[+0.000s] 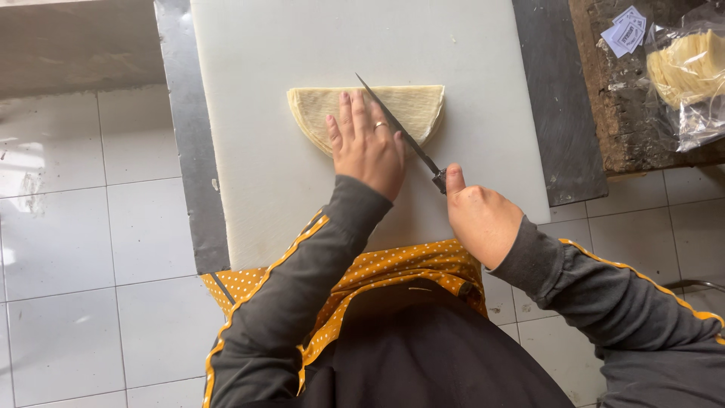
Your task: The person cuts stacked semi-circular dough sheets into triangular wedges using a knife on a white cutting board, then separates and stacks the wedges and places them into a clear plastic bag.
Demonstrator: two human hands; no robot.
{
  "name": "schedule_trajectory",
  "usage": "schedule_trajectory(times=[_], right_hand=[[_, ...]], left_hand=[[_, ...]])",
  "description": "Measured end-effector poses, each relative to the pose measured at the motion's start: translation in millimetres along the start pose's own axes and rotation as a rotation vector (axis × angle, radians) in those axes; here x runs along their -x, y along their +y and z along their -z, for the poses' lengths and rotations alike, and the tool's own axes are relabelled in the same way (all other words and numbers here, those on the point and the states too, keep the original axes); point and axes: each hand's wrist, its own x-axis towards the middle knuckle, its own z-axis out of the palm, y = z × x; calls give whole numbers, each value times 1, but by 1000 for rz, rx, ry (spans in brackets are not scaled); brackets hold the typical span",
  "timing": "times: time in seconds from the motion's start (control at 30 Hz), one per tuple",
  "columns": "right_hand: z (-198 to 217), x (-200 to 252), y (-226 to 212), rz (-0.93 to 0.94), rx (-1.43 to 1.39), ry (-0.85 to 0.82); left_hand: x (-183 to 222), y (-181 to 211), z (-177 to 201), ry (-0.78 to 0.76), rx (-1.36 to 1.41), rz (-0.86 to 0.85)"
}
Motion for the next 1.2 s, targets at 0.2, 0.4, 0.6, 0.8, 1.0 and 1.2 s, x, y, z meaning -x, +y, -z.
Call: schedule_trajectory(times=[0.2, 0.4, 0.6, 0.8, 1.0, 1.2], right_hand=[[0, 0, -4, -54, -3, 0], [9, 1, -9, 36, 30, 41], [15, -4, -13, 4, -7, -13], [11, -16, -9, 75, 2, 25], [4, -37, -11, 109, -48, 124], [4, -51, -18, 75, -30, 159]], left_hand=[[-9, 0, -25, 73, -81, 62], [-4, -2, -33, 96, -89, 37], [-5, 0, -36, 78, -108, 40], [-6, 0, -38, 20, -121, 46], [-10, -1, -40, 37, -134, 64], [-14, -5, -41, 77, -134, 66]])
